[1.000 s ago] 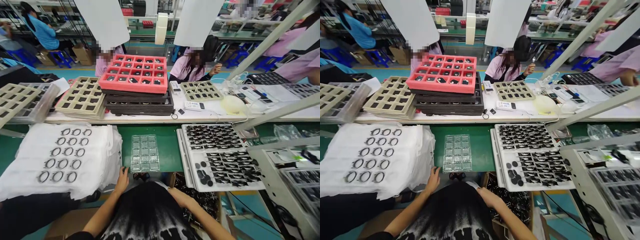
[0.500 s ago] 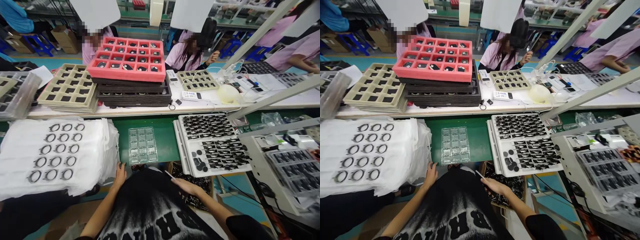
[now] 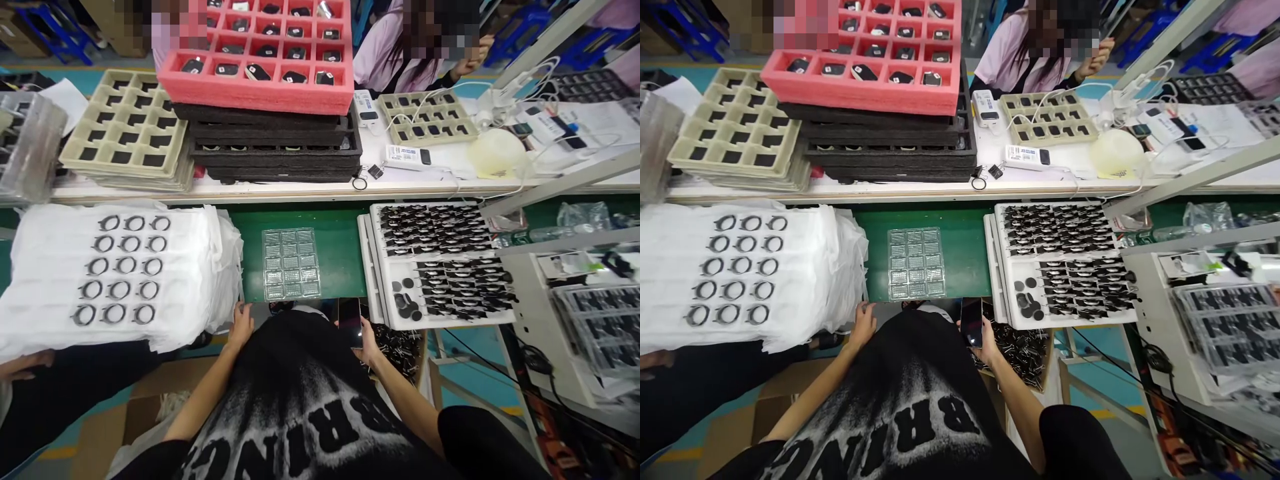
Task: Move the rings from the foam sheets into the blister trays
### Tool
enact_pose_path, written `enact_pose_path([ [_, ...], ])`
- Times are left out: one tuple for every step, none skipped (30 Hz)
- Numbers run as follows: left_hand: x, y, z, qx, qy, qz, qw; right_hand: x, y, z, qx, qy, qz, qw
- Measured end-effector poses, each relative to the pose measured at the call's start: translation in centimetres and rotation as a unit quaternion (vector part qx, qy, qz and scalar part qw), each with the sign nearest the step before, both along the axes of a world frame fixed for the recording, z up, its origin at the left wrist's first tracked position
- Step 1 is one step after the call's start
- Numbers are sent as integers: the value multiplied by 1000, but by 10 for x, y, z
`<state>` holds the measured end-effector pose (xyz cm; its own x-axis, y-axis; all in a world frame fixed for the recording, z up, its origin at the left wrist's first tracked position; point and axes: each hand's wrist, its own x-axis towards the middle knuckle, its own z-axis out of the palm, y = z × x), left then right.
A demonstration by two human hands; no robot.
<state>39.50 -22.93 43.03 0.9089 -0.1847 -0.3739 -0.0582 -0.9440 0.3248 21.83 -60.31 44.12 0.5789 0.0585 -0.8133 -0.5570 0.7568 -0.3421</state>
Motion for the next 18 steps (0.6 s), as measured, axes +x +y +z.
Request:
enact_pose_path([
  [-1, 1, 0, 5, 6, -2, 1000, 0, 1, -1, -2, -1, 2, 1000],
  [-2, 2, 1, 9, 11, -2, 1000, 0, 2, -2, -5, -2, 7, 1000],
  [-3, 3, 1, 14, 15, -3, 1000, 0, 3, -3, -8, -3, 13, 1000],
  [-4, 4, 1, 18, 18, -3, 1000, 0, 4, -3, -13, -4, 20, 1000],
  [-5, 5, 0, 22, 21, -4, 1000, 1, 5, -3, -16, -6, 24, 1000],
  [-6, 5, 0, 27, 24, -5, 999, 1, 5, -3, -16, -8, 23, 1000],
  [-7, 6, 0, 31, 27, -7, 999, 2, 6, -1, -12, -8, 16, 1000],
  [-8, 7, -1, 35, 32, -9, 999, 3, 6, 0, -4, -7, 6, 1000],
  [-9, 8, -2, 39, 37, -10, 999, 4, 7, 2, 4, -2, -7, 1000],
  [-9, 9, -2, 41, 43, -12, 998, 5, 7, 4, 12, 3, -22, 1000],
  [-9, 9, -2, 42, 48, -15, 998, 7, 7, 6, 18, 9, -36, 999],
  [-9, 9, -2, 43, 52, -18, 998, 7, 7, 7, 22, 14, -47, 999],
  [-9, 10, -1, 43, 55, -22, 997, 8, 8, 8, 22, 19, -56, 998],
  [-9, 10, 0, 44, 59, -25, 997, 8, 8, 8, 21, 23, -62, 998],
  [-9, 10, 1, 46, 64, -26, 997, 8, 9, 8, 17, 29, -64, 997],
  [-8, 11, 2, 49, 70, -25, 996, 8, 9, 9, 12, 37, -58, 998],
  [-8, 11, 3, 51, 75, -23, 996, 8, 10, 9, 7, 44, -44, 998],
  [-8, 12, 4, 51, 80, -22, 995, 8, 11, 10, 3, 48, -19, 999],
])
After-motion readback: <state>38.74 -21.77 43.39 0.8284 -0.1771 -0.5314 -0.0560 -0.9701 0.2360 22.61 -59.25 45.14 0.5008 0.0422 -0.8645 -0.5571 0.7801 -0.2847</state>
